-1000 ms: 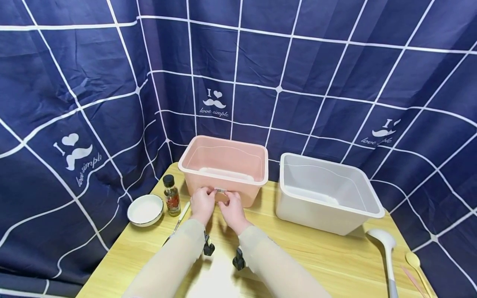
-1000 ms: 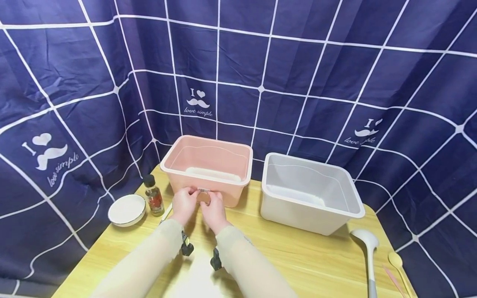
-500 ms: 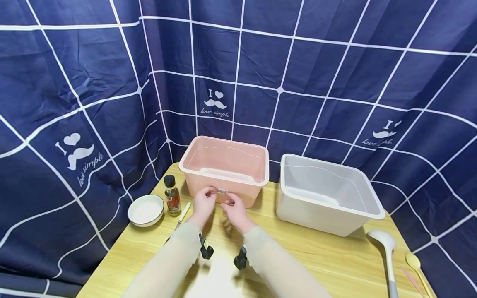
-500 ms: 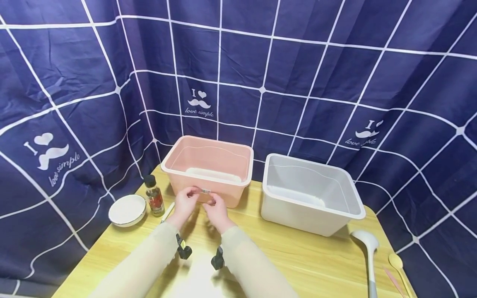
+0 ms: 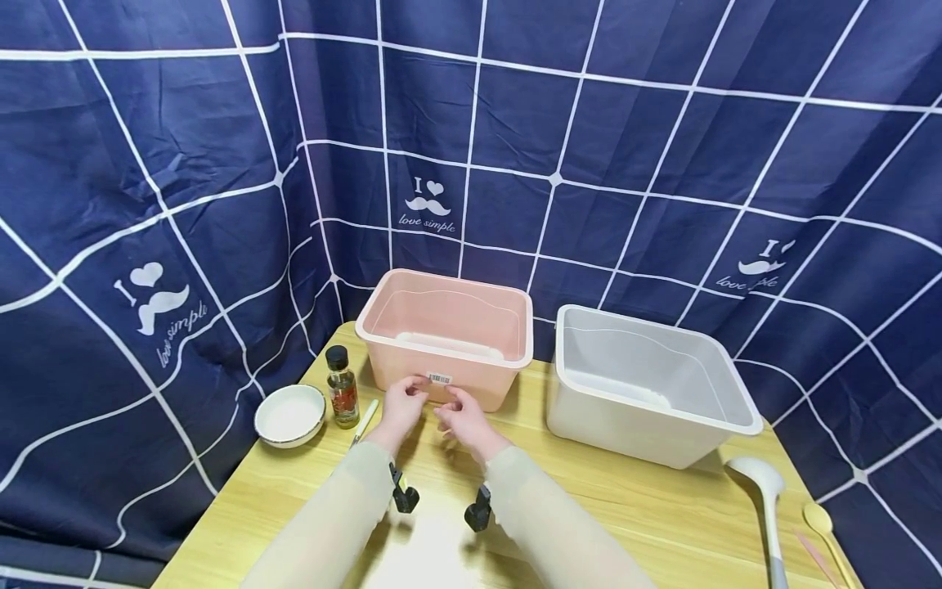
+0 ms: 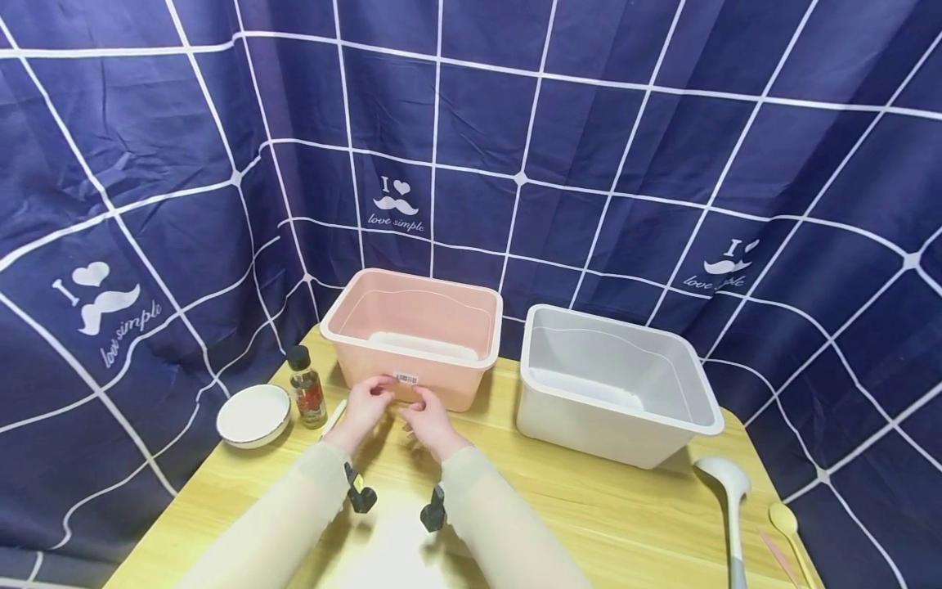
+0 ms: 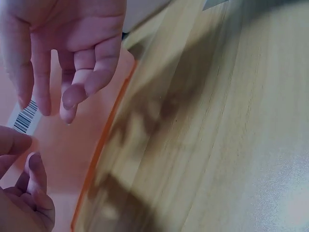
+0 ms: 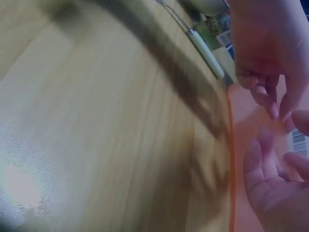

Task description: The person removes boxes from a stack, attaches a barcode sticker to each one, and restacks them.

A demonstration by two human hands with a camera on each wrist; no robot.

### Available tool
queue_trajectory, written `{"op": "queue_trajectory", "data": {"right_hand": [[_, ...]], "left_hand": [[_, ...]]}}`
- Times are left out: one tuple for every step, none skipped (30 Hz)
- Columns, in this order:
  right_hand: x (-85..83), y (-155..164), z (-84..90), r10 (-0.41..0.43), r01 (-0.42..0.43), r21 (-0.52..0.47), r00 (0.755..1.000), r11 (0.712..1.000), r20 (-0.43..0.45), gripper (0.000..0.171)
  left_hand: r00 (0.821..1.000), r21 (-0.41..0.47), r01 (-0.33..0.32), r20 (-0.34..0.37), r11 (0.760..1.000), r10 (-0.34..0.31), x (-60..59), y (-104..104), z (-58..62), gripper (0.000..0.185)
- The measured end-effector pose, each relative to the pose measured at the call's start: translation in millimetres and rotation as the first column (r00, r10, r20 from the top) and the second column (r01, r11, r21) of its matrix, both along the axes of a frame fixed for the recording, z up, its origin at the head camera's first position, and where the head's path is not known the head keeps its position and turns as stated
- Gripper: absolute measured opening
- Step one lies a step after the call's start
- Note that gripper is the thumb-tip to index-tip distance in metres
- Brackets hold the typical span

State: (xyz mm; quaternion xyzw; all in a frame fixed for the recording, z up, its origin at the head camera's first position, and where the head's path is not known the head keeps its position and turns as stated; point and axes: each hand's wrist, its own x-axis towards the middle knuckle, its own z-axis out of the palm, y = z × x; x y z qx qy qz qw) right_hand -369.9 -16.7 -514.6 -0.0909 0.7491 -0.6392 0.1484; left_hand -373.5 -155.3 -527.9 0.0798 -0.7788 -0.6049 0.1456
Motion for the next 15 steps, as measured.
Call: {"op": "queue_trajectory", "data": {"right_hand": [[-0.2, 1, 0.5, 0.004, -0.004, -0.006, 1.0, 1.0, 0.007, 0.06], [-0.8, 1, 1.1, 0.006, -0.006, -0.014, 1.0, 1.0, 0.009, 0.06], [-1.5, 1, 2.1, 0.006, -0.006, -0.026, 1.0, 1.0, 0.008, 0.059], [-2.4, 2, 3.2, 0.007, -0.007, -0.039, 1.0, 0.999, 0.001, 0.059], [-3.3, 2, 4.2, 0.01, -0.011, -0.049, 1.0, 0.999, -0.009, 0.058], [-4.1, 3, 5.7, 0.015, -0.016, -0.061, 1.0, 0.998, -0.014, 0.057], [-4.0, 3, 9.6, 0.02, -0.021, -0.066, 1.0, 0.998, -0.019, 0.057], [-2.6, 3, 14.6, 0.027, -0.029, -0.071, 0.999, 0.997, -0.023, 0.057], [-2.8, 3, 15.4, 0.029, -0.031, -0.073, 0.999, 0.997, -0.028, 0.056], [-2.7, 4, 16.0, 0.028, -0.03, -0.068, 0.999, 0.997, -0.027, 0.056], [-2.3, 4, 15.9, 0.028, -0.029, -0.055, 0.999, 0.998, -0.023, 0.057], [-1.9, 4, 15.1, 0.029, -0.029, -0.043, 1.0, 0.999, -0.013, 0.058], [-1.2, 4, 13.4, 0.028, -0.028, -0.027, 1.0, 0.999, -0.004, 0.059], [-1.2, 5, 9.0, 0.028, -0.028, -0.012, 1.0, 1.0, 0.006, 0.06], [-2.4, 7, 2.8, 0.028, -0.028, 0.001, 0.999, 1.0, 0.019, 0.061]], "left_hand": [[1.0, 0.006, 0.003, 0.005, 1.0, -0.003, 0.3, 0, 0.8, 0.028], [1.0, 0.015, 0.008, 0.007, 1.0, -0.008, 0.7, 0, 2.3, 0.028], [1.0, 0.024, 0.012, 0.005, 1.0, -0.012, 1.2, 1, 4.2, 0.028], [1.0, 0.031, 0.016, 0.0, 0.999, -0.016, 1.5, 1, 6.3, 0.028], [1.0, 0.039, 0.02, -0.004, 0.999, -0.02, 1.9, 1, 8.8, 0.028], [1.0, 0.04, 0.026, -0.015, 0.999, -0.025, 2.4, 2, 11.4, 0.028], [0.999, 0.043, 0.031, -0.022, 0.999, -0.03, 2.8, 2, 13.8, 0.027], [0.999, 0.039, 0.035, -0.029, 0.999, -0.034, 2.8, 2, 15.3, 0.027], [0.999, 0.027, 0.036, -0.036, 0.999, -0.035, 2.8, 3, 16.1, 0.026], [0.999, 0.023, 0.038, -0.036, 0.999, -0.037, 2.6, 3, 15.9, 0.026], [0.999, 0.021, 0.04, -0.03, 0.999, -0.04, 2.7, 3, 15.4, 0.026], [0.999, 0.018, 0.043, -0.016, 0.999, -0.043, 3.0, 3, 14.0, 0.026], [0.999, 0.005, 0.045, -0.002, 0.999, -0.045, 3.2, 3, 11.6, 0.025], [0.999, -0.006, 0.051, 0.019, 0.999, -0.051, 3.6, 3, 8.7, 0.024], [0.997, -0.017, 0.062, 0.044, 0.998, -0.061, 4.7, 3, 5.8, 0.023]]}}
